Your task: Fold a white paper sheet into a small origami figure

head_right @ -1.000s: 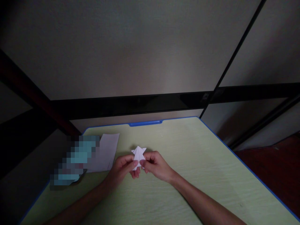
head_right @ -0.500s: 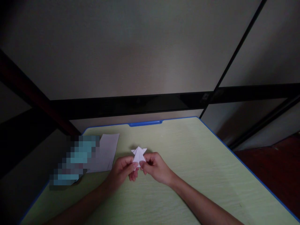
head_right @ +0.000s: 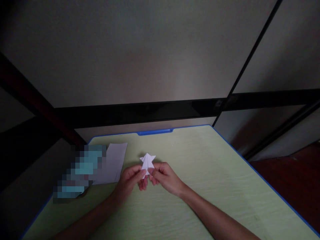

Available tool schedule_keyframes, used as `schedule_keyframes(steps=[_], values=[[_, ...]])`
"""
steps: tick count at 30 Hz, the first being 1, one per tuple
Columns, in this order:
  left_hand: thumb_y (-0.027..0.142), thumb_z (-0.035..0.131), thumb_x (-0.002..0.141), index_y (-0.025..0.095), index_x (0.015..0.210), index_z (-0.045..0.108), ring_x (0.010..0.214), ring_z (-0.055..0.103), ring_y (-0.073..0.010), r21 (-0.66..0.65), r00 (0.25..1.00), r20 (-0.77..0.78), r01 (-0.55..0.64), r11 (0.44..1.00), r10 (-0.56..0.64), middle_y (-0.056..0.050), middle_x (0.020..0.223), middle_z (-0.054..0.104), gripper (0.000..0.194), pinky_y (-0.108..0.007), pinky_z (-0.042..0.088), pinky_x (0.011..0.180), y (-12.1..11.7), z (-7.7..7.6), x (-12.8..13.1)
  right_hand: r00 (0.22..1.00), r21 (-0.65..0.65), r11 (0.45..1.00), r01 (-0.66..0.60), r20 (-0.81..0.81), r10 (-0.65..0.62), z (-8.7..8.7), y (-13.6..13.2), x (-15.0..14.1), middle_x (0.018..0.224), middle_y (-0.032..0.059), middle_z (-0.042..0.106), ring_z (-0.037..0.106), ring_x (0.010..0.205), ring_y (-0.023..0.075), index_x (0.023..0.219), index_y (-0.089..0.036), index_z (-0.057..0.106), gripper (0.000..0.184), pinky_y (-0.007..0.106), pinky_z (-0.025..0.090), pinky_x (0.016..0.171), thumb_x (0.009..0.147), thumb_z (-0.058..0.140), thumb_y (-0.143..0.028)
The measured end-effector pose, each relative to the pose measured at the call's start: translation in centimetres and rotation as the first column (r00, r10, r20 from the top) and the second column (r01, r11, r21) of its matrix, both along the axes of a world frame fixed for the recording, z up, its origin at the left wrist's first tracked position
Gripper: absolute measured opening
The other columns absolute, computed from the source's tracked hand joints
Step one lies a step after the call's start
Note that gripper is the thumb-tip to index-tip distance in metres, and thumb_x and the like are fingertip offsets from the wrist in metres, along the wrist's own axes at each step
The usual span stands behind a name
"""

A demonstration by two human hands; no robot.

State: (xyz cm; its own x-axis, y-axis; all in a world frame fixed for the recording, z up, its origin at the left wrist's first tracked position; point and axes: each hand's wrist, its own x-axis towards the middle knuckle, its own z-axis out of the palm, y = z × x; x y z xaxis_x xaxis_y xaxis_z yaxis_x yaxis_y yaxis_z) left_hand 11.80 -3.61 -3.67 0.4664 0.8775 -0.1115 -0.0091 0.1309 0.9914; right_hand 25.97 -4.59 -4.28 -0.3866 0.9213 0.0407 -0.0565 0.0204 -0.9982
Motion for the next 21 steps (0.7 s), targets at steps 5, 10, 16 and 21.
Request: schedule_keyframes(steps=[5, 10, 16, 21], values=[[0.042, 0.048, 0.066, 0.012, 0.057, 0.048, 0.036, 0.044, -0.0064, -0.012, 0.998, -0.005, 0.064, 0.998, -0.064, 0.002, 0.043, 0.048, 0.032, -0.018, 0.035, 0.037, 0.13, -0.31, -0.10, 1.000, -0.003, 1.000, 0.024, -0.004, -0.024, 0.21, -0.06, -0.03, 0.043, -0.0041, 0.041, 0.032, 0.038, 0.0043, 0.051, -0.013, 0.045, 0.038, 0.018, 0.024, 0.038, 0.073, 0.044, -0.044], [0.045, 0.045, 0.067, 0.012, 0.055, 0.047, 0.033, 0.041, -0.0055, -0.021, 0.997, -0.014, 0.069, 0.997, -0.069, 0.002, 0.040, 0.046, 0.035, -0.017, 0.032, 0.034, 0.14, -0.58, 0.10, 1.000, 0.000, 1.000, -0.003, -0.002, 0.003, 0.14, -0.06, 0.01, 0.043, -0.0035, 0.042, 0.033, 0.037, 0.0043, 0.052, -0.012, 0.046, 0.039, 0.018, 0.024, 0.037, 0.074, 0.043, -0.044], [0.045, 0.046, 0.067, 0.013, 0.053, 0.046, 0.032, 0.038, -0.0046, 0.004, 0.998, -0.026, 0.058, 0.998, -0.058, 0.004, 0.039, 0.044, 0.035, -0.017, 0.030, 0.034, -0.22, -0.58, 0.04, 0.999, 0.005, 1.000, -0.020, 0.043, 0.020, -0.12, -0.28, 0.07, 0.040, -0.0042, 0.042, 0.032, 0.034, 0.0036, 0.049, -0.013, 0.046, 0.036, 0.017, 0.024, 0.035, 0.072, 0.047, -0.040], [0.041, 0.047, 0.068, 0.013, 0.049, 0.047, 0.033, 0.037, -0.0045, 0.069, 0.996, -0.072, 0.058, 0.996, -0.053, 0.004, 0.038, 0.042, 0.034, -0.017, 0.030, 0.035, -0.56, 0.02, -0.09, 0.999, 0.033, 0.999, 0.008, 0.043, -0.010, 0.30, -0.71, -0.12, 0.040, -0.0047, 0.041, 0.031, 0.035, 0.0036, 0.046, -0.013, 0.045, 0.036, 0.017, 0.025, 0.036, 0.072, 0.047, -0.039]])
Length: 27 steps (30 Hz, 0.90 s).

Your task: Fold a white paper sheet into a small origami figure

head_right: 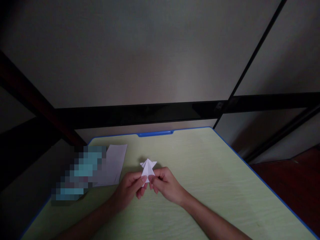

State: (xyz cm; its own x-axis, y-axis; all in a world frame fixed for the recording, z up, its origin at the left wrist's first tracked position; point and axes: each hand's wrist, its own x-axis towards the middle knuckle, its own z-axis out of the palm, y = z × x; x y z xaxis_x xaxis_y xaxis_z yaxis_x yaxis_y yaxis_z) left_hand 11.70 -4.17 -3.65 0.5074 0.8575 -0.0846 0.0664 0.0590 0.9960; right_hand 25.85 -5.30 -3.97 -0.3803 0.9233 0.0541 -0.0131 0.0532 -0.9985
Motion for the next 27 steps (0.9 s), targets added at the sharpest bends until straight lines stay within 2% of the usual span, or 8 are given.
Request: schedule_keyframes(steps=[4, 7, 11, 15, 18, 21, 24, 27], values=[[0.042, 0.048, 0.066, 0.013, 0.047, 0.047, 0.032, 0.038, -0.0049, -0.058, 0.999, 0.011, -0.029, 0.998, 0.030, 0.003, 0.037, 0.042, 0.034, -0.017, 0.031, 0.034, 0.4, -0.1, -0.1, 1.000, 0.003, 1.000, -0.007, -0.021, 0.007, 0.2, -0.1, -0.3, 0.041, -0.0044, 0.041, 0.030, 0.036, 0.0036, 0.049, -0.013, 0.046, 0.038, 0.017, 0.024, 0.036, 0.074, 0.044, -0.042], [0.041, 0.048, 0.065, 0.011, 0.054, 0.049, 0.037, 0.045, -0.0069, -0.111, 0.994, 0.113, 0.005, 0.994, 0.008, 0.000, 0.044, 0.050, 0.032, -0.019, 0.037, 0.038, 1.0, -0.7, -0.2, 0.998, -0.001, 0.999, -0.041, -0.040, 0.041, 0.2, 0.1, -0.4, 0.045, -0.0029, 0.044, 0.033, 0.038, 0.0039, 0.055, -0.012, 0.050, 0.039, 0.017, 0.025, 0.037, 0.076, 0.040, -0.044], [0.045, 0.054, 0.059, 0.013, 0.067, 0.049, 0.037, 0.044, -0.0069, -0.155, 0.970, 0.215, -0.079, 0.985, 0.112, 0.004, 0.047, 0.049, 0.033, -0.017, 0.034, 0.032, 1.6, -0.9, -0.2, 0.997, -0.007, 0.997, -0.074, 0.002, 0.074, 0.1, 0.1, -0.4, 0.044, -0.0033, 0.043, 0.033, 0.037, 0.0038, 0.054, -0.012, 0.050, 0.040, 0.017, 0.024, 0.037, 0.075, 0.041, -0.045], [0.041, 0.058, 0.059, 0.013, 0.061, 0.047, 0.036, 0.041, -0.0057, -0.119, 0.979, 0.142, -0.129, 0.985, 0.145, 0.005, 0.043, 0.046, 0.029, -0.016, 0.031, 0.034, 1.4, -0.4, -0.1, 0.992, 0.009, 0.996, -0.092, 0.090, 0.091, 0.1, -0.1, -0.4, 0.042, -0.0035, 0.043, 0.033, 0.038, 0.0039, 0.053, -0.012, 0.050, 0.040, 0.017, 0.025, 0.038, 0.075, 0.042, -0.044], [0.039, 0.059, 0.059, 0.013, 0.054, 0.046, 0.039, 0.041, -0.0058, -0.079, 0.977, 0.095, -0.186, 0.979, 0.193, 0.004, 0.043, 0.047, 0.029, -0.016, 0.030, 0.037, 1.3, -0.3, -0.2, 0.994, 0.009, 1.000, -0.029, 0.107, 0.028, 0.2, -0.1, -0.5, 0.041, -0.0040, 0.041, 0.033, 0.038, 0.0041, 0.048, -0.013, 0.047, 0.038, 0.018, 0.024, 0.038, 0.072, 0.046, -0.042], [0.039, 0.060, 0.057, 0.013, 0.055, 0.049, 0.042, 0.042, -0.0067, -0.094, 0.971, 0.088, -0.214, 0.972, 0.223, 0.003, 0.046, 0.048, 0.029, -0.017, 0.030, 0.039, 1.3, -0.4, -0.3, 0.993, 0.000, 0.994, 0.113, 0.038, -0.113, 0.3, 0.2, -0.6, 0.043, -0.0046, 0.041, 0.033, 0.039, 0.0045, 0.048, -0.014, 0.043, 0.035, 0.018, 0.024, 0.039, 0.069, 0.051, -0.041], [0.038, 0.060, 0.058, 0.012, 0.055, 0.050, 0.043, 0.042, -0.0069, -0.106, 0.978, 0.082, -0.182, 0.978, 0.191, 0.003, 0.047, 0.049, 0.028, -0.017, 0.030, 0.041, 1.2, -0.4, -0.3, 0.978, -0.042, 0.978, 0.206, -0.016, -0.207, 0.3, 0.5, -0.7, 0.045, -0.0050, 0.042, 0.034, 0.040, 0.0048, 0.052, -0.014, 0.042, 0.032, 0.018, 0.026, 0.040, 0.067, 0.053, -0.041], [0.038, 0.059, 0.058, 0.012, 0.053, 0.048, 0.042, 0.040, -0.0061, -0.078, 0.989, 0.074, -0.124, 0.989, 0.130, 0.003, 0.045, 0.047, 0.029, -0.017, 0.029, 0.040, 1.0, -0.3, -0.3, 0.982, -0.056, 0.981, 0.187, -0.006, -0.188, 0.1, 0.6, -0.6, 0.044, -0.0056, 0.041, 0.033, 0.040, 0.0046, 0.052, -0.014, 0.043, 0.031, 0.018, 0.025, 0.040, 0.067, 0.053, -0.039]])
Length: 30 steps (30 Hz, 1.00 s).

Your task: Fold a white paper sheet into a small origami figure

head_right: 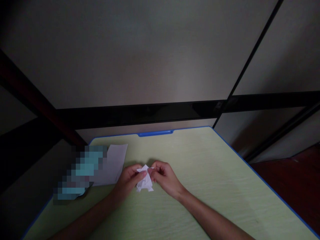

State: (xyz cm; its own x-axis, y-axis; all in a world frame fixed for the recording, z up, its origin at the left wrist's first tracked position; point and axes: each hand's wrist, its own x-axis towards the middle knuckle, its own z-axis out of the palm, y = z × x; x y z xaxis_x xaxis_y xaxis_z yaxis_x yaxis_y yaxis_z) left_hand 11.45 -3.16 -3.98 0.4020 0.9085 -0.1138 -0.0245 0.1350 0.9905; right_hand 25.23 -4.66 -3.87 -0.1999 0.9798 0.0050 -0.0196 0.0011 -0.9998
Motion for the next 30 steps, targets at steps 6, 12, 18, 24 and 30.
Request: schedule_keyframes(steps=[6, 12, 18, 24, 30], values=[[0.035, 0.059, 0.058, 0.012, 0.056, 0.048, 0.039, 0.040, -0.0055, -0.022, 0.998, -0.024, 0.063, 0.998, -0.064, 0.003, 0.045, 0.049, 0.026, -0.016, 0.029, 0.037, 0.01, 0.14, 0.07, 0.998, 0.021, 0.998, -0.056, -0.013, 0.056, -0.35, -0.12, 0.16, 0.043, -0.0054, 0.039, 0.031, 0.040, 0.0047, 0.051, -0.014, 0.044, 0.032, 0.018, 0.023, 0.040, 0.071, 0.049, -0.039], [0.029, 0.060, 0.058, 0.010, 0.061, 0.053, 0.040, 0.044, -0.0066, -0.058, 0.991, 0.000, 0.133, 0.989, -0.134, 0.000, 0.051, 0.054, 0.021, -0.017, 0.034, 0.037, 0.19, 0.33, 0.11, 1.000, 0.071, 0.997, 0.024, -0.012, -0.023, -0.33, -0.08, 0.35, 0.046, -0.0051, 0.038, 0.032, 0.043, 0.0056, 0.056, -0.013, 0.046, 0.028, 0.019, 0.024, 0.042, 0.070, 0.050, -0.036], [0.026, 0.059, 0.059, 0.010, 0.058, 0.052, 0.042, 0.044, -0.0060, -0.056, 0.981, -0.014, 0.193, 0.980, -0.194, 0.001, 0.049, 0.051, 0.017, -0.017, 0.033, 0.039, -0.04, -0.02, 0.24, 1.000, 0.077, 0.997, -0.013, 0.006, 0.013, -0.61, -0.11, 0.42, 0.046, -0.0059, 0.034, 0.028, 0.043, 0.0055, 0.053, -0.015, 0.042, 0.030, 0.019, 0.022, 0.041, 0.071, 0.049, -0.037], [0.030, 0.060, 0.060, 0.010, 0.062, 0.053, 0.045, 0.046, -0.0067, -0.057, 0.973, 0.005, 0.232, 0.971, -0.232, 0.001, 0.052, 0.052, 0.021, -0.017, 0.035, 0.042, 0.03, 0.11, 0.19, 0.999, 0.064, 0.998, 0.013, 0.041, -0.016, -0.27, -0.30, 0.51, 0.046, -0.0057, 0.033, 0.028, 0.043, 0.0056, 0.053, -0.014, 0.043, 0.031, 0.019, 0.021, 0.040, 0.070, 0.049, -0.039], [0.038, 0.054, 0.065, 0.009, 0.063, 0.056, 0.043, 0.050, -0.0076, -0.068, 0.946, -0.038, 0.319, 0.945, -0.321, -0.001, 0.051, 0.056, 0.029, -0.017, 0.037, 0.041, 0.43, 0.45, -0.16, 0.996, 0.073, 0.994, 0.080, 0.024, -0.082, -0.19, -0.39, 0.82, 0.046, -0.0052, 0.037, 0.032, 0.043, 0.0060, 0.054, -0.014, 0.043, 0.031, 0.019, 0.023, 0.041, 0.070, 0.050, -0.040]])
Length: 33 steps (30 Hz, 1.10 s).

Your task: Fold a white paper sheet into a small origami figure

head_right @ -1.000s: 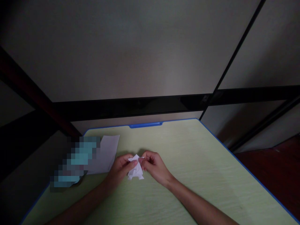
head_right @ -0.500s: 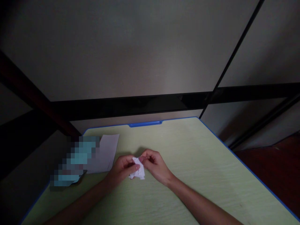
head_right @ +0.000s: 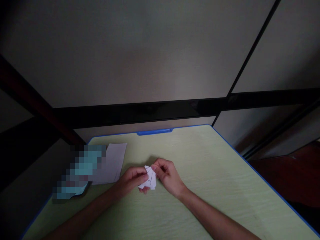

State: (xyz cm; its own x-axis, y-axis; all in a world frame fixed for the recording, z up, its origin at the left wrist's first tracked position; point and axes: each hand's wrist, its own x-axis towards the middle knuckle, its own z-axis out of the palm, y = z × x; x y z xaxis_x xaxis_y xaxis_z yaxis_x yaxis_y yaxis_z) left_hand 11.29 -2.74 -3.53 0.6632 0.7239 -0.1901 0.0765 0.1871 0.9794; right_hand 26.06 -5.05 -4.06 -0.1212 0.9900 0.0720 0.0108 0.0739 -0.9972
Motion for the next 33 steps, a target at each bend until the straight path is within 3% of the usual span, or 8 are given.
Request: schedule_keyframes(steps=[3, 6, 10, 14, 21, 26, 33], values=[[0.037, 0.053, 0.065, 0.010, 0.055, 0.054, 0.041, 0.051, -0.0077, -0.005, 0.998, -0.062, 0.033, 0.999, -0.033, -0.002, 0.048, 0.056, 0.029, -0.017, 0.037, 0.040, 0.01, -0.07, 0.01, 0.998, 0.017, 0.998, 0.063, 0.008, -0.063, -0.04, 0.08, 0.10, 0.045, -0.0051, 0.038, 0.032, 0.042, 0.0060, 0.054, -0.014, 0.044, 0.031, 0.019, 0.024, 0.041, 0.070, 0.050, -0.041], [0.039, 0.052, 0.064, 0.011, 0.052, 0.053, 0.037, 0.050, -0.0075, 0.003, 0.997, -0.071, -0.009, 1.000, 0.009, -0.001, 0.043, 0.055, 0.031, -0.016, 0.036, 0.037, -0.12, -0.27, 0.07, 0.996, 0.022, 0.996, 0.090, -0.010, -0.090, -0.06, 0.26, 0.05, 0.044, -0.0054, 0.038, 0.032, 0.041, 0.0058, 0.053, -0.015, 0.043, 0.031, 0.019, 0.023, 0.040, 0.070, 0.050, -0.040], [0.038, 0.051, 0.065, 0.011, 0.050, 0.052, 0.035, 0.049, -0.0075, 0.069, 0.995, -0.054, -0.080, 0.994, 0.084, -0.001, 0.042, 0.055, 0.031, -0.017, 0.037, 0.037, -0.36, -0.35, 0.07, 0.997, 0.006, 0.998, 0.055, -0.049, -0.054, 0.13, 0.48, -0.10, 0.045, -0.0054, 0.038, 0.032, 0.042, 0.0054, 0.056, -0.014, 0.045, 0.029, 0.019, 0.023, 0.041, 0.072, 0.049, -0.038], [0.037, 0.050, 0.066, 0.011, 0.051, 0.054, 0.036, 0.050, -0.0080, 0.116, 0.980, -0.009, -0.196, 0.974, 0.198, -0.001, 0.042, 0.056, 0.031, -0.018, 0.038, 0.038, -0.42, -0.16, 0.18, 0.987, 0.008, 1.000, -0.005, -0.163, 0.006, 0.41, 0.52, -0.30, 0.050, -0.0056, 0.041, 0.035, 0.045, 0.0055, 0.070, -0.014, 0.047, 0.019, 0.019, 0.026, 0.043, 0.072, 0.052, -0.032], [0.035, 0.052, 0.065, 0.010, 0.054, 0.055, 0.040, 0.052, -0.0099, 0.044, 0.950, 0.033, -0.312, 0.949, 0.311, -0.002, 0.047, 0.057, 0.028, -0.020, 0.040, 0.041, -0.31, 0.09, 0.32, 0.947, 0.077, 0.996, -0.042, -0.314, 0.065, -0.19, 0.42, -0.73, 0.058, -0.0066, 0.048, 0.043, 0.050, 0.0061, 0.078, -0.020, 0.036, 0.026, 0.019, 0.032, 0.049, 0.067, 0.059, -0.018], [0.035, 0.048, 0.069, 0.009, 0.065, 0.056, 0.048, 0.055, -0.0124, -0.022, 0.934, 0.115, -0.338, 0.941, 0.338, -0.003, 0.054, 0.059, 0.027, -0.021, 0.042, 0.042, -0.18, -0.17, 0.22, 0.951, 0.117, 0.992, -0.044, -0.301, 0.077, -0.06, 0.31, -0.76, 0.059, -0.0054, 0.046, 0.046, 0.053, 0.0073, 0.072, -0.019, 0.037, 0.020, 0.020, 0.033, 0.051, 0.069, 0.057, -0.020], [0.027, 0.054, 0.065, 0.012, 0.067, 0.054, 0.056, 0.055, -0.0114, 0.054, 0.914, 0.078, -0.404, 0.913, 0.399, 0.000, 0.061, 0.058, 0.015, -0.020, 0.046, 0.047, -0.05, -0.04, 0.18, 0.982, 0.106, 0.994, -0.019, -0.183, 0.038, 0.01, 0.26, -0.55, 0.058, -0.0046, 0.041, 0.040, 0.053, 0.0076, 0.068, -0.017, 0.040, 0.018, 0.020, 0.029, 0.049, 0.069, 0.057, -0.025]])
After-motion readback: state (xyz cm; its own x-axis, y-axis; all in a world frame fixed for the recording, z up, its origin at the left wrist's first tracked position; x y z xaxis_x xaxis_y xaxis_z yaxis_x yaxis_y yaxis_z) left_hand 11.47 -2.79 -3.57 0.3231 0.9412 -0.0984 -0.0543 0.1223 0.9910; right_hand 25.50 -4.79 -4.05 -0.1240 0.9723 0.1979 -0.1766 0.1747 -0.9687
